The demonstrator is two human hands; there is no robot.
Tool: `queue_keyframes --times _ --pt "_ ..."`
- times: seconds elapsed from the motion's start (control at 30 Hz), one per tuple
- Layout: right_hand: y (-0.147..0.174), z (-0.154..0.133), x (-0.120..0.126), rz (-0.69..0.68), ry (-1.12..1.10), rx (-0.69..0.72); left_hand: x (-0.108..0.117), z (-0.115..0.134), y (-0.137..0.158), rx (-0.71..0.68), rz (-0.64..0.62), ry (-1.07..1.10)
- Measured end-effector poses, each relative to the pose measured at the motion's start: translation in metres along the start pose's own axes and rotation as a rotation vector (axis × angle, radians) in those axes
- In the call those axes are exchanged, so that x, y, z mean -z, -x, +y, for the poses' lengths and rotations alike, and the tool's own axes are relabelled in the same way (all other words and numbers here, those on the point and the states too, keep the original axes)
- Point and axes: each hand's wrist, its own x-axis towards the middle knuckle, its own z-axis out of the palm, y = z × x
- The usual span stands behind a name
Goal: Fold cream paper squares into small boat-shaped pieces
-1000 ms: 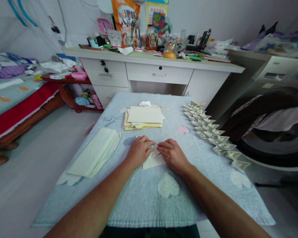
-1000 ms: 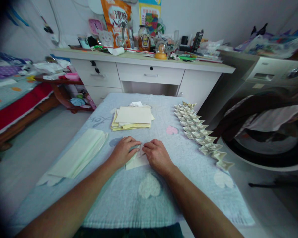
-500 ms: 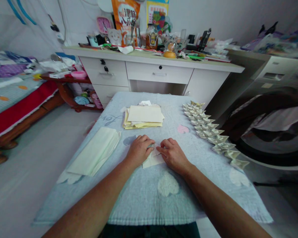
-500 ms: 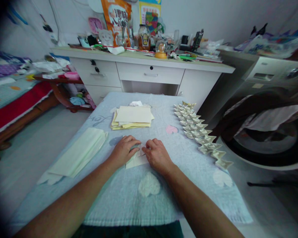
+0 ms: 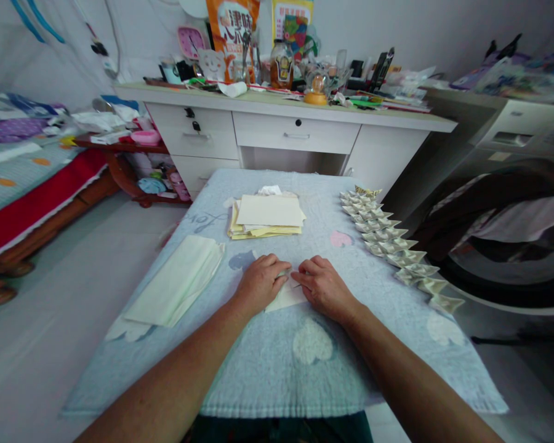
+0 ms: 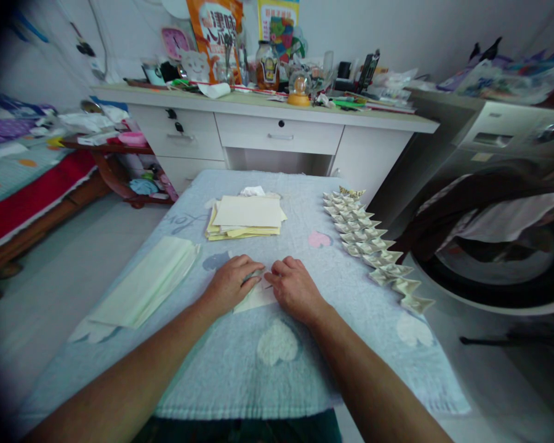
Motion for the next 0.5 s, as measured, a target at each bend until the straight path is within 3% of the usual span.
queue_keyframes --times 0.5 --pt "-0.0002 -0.0050 0.0067 -0.083 0.091 0.028 0.0012 0.0044 -0.0004 -0.017 -0.013 -0.069"
